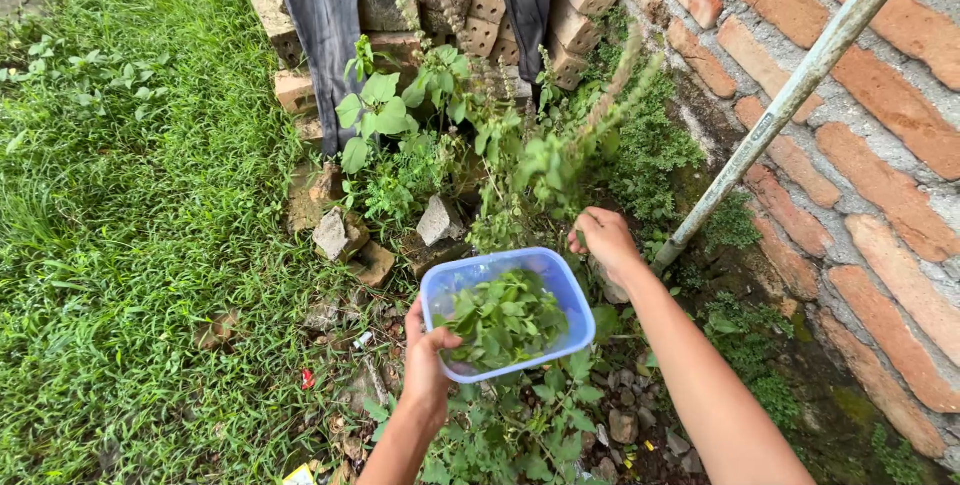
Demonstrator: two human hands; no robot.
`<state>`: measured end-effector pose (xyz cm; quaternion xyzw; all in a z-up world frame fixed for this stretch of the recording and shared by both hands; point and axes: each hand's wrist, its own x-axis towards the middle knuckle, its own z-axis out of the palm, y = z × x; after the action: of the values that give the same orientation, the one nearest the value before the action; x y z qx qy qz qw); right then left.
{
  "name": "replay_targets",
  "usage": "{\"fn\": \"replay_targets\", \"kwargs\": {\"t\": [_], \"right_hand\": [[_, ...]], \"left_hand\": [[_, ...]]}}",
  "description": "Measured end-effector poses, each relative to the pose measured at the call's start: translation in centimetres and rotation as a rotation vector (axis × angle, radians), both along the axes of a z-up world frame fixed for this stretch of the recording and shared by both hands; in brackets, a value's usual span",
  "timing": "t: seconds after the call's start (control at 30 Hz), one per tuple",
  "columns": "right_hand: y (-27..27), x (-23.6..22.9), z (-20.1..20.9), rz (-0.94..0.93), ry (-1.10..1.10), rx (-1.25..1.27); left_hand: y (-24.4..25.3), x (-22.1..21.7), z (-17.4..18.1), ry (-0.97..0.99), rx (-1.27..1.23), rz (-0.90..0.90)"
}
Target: Picking leaves from a plant and placing them into a plastic container.
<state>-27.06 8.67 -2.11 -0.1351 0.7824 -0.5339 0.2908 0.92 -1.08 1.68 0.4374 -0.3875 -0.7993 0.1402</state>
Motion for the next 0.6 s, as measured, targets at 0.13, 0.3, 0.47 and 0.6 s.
{"fn": "replay_targets", "kwargs": {"t": [0.13,0.3,0.47,0.6], "right_hand": [[1.0,-0.5,-0.3,0.024,-0.071,-0.199],[1.6,3.5,4.0,0.233,0.09,-0.066],[1.8,9.1,7.6,0.748,0.537,0.443],[2.6,7.2,5.7,0.77,0.655,0.416]], "left_hand": [[-1.3,0.6,-1.0,0.037,-0.005,0.085],[-0.8,-0.1,-0.6,0.036,0.042,0.108],[0.0,-0.9,-1.3,0.026,0.008,0.062],[0.5,-1.3,-0.8,0.029,0.037,0.068]]}}
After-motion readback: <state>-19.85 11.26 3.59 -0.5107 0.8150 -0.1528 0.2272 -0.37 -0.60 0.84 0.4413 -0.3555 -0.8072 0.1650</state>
